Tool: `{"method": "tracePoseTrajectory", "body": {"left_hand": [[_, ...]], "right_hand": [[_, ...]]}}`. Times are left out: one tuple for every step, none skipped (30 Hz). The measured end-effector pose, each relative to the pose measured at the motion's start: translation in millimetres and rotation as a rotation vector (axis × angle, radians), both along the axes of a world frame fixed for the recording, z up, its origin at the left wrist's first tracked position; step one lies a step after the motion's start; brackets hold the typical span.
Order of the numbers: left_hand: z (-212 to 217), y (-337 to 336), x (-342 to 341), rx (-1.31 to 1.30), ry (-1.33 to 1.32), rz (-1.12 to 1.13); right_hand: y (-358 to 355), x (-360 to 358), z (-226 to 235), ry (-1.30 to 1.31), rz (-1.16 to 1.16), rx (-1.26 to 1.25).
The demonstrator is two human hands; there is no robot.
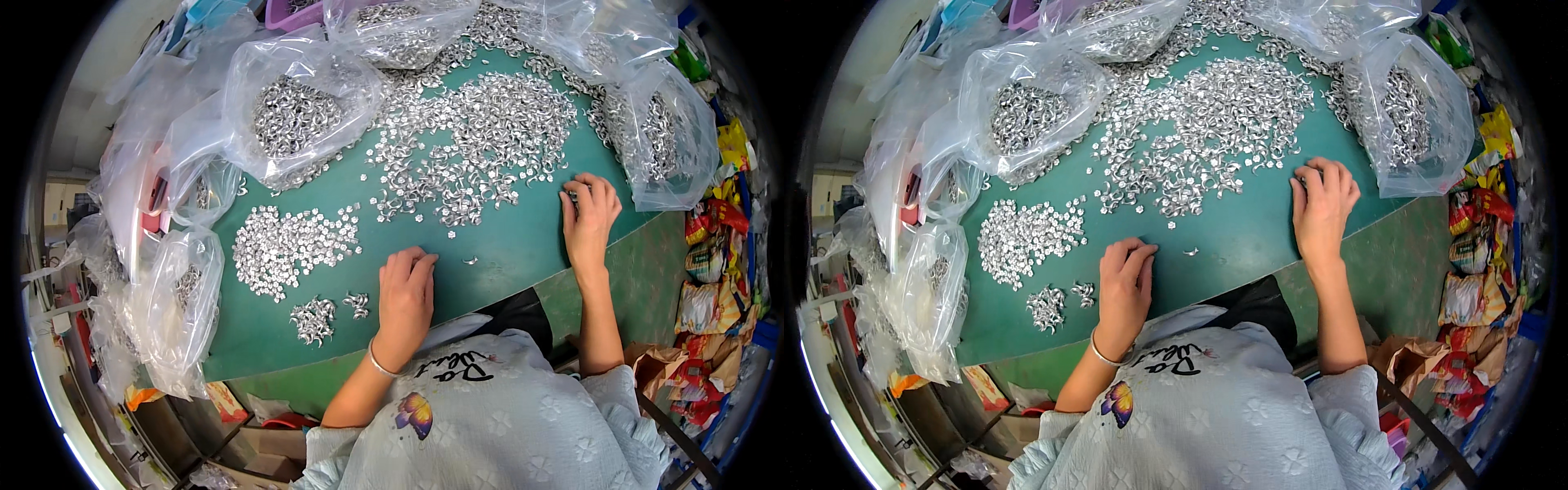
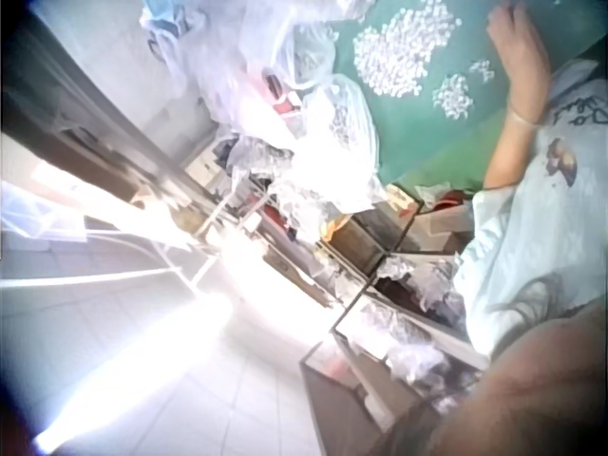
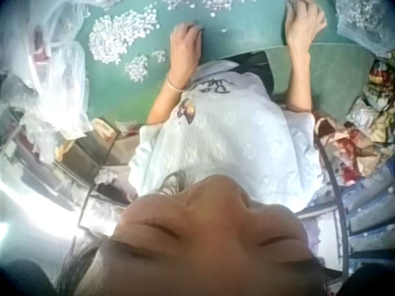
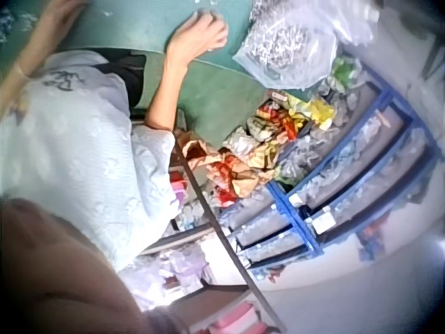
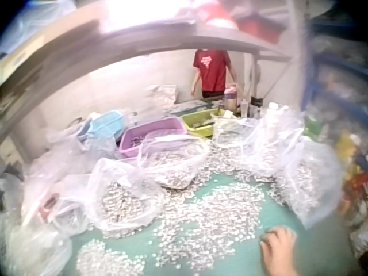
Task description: The person sorts small metal components by hand, picking individual pieces from a large central pile on a green workbench and moving them into separate piles or towards plastic bags.
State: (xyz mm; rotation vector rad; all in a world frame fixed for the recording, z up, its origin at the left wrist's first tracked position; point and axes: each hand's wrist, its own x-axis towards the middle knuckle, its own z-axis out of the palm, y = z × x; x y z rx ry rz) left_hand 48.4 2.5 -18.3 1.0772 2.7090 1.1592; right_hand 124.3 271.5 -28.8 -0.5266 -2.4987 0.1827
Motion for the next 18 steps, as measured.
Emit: {"method": "tracePoseTrajectory", "body": {"left_hand": [[0, -2, 0, -0.003, 0.002, 0.008], [-1, -2, 0, -0.006, 0.007, 0.013], [-1, -3, -1, -0.005, 0.006, 0.014], [-1, -3, -1, -0.005, 0.005, 0.014], [-1, -3, -1, -0.007, 0.006, 0.016], [-1, -1, -2, -0.002, 0.009, 0.012], [-1, 1, -2, 0.003, 0.012, 0.007], [-1, 0, -2, 0.004, 0.015, 0.014], [0, -1, -3, -0.003, 0.019, 0.016], [0, -2, -3, -0.010, 0.022, 0.016], [-1, -5, -2, -0.019, 0.024, 0.025], [-1, -6, -2, -0.017, 0.027, 0.030], [-2, -7, -1, -0.015, 0.030, 0.035], [-4, -7, -1, -0.010, 0.033, 0.039], [-4, -7, -1, -0.007, 0.032, 0.039], [-5, -7, -2, -0.005, 0.030, 0.042], [-4, -6, -3, -0.004, 0.032, 0.041], [-4, -6, -4, -0.005, 0.033, 0.046]], "right_hand": [[-4, 1, 6, 0.002, -0.007, -0.009], [-17, 0, 10, 0.035, 0.054, -0.041], [-33, 0, 18, 0.051, 0.213, -0.105], [-51, -1, 19, 0.033, 0.371, -0.184], [-72, -2, 22, -0.057, 0.472, -0.228], [-90, -2, 21, -0.098, 0.526, -0.251], [-98, -3, 13, -0.117, 0.581, -0.265], [-100, -4, 6, -0.115, 0.582, -0.290], [-100, -4, 1, -0.112, 0.581, -0.316], [-92, -3, 1, -0.098, 0.504, -0.247], [-81, -1, 1, -0.087, 0.436, -0.180], [-69, 1, 1, -0.063, 0.321, -0.169], [-53, 5, -1, -0.051, 0.230, -0.120], [-38, 7, -1, -0.012, 0.147, -0.043], [-23, 10, -2, -0.016, 0.061, -0.003], [-15, 12, 0, -0.026, -0.030, 0.062], [-13, 10, 4, -0.018, -0.045, 0.066], [-12, 7, 7, -0.009, -0.056, 0.070]]}}
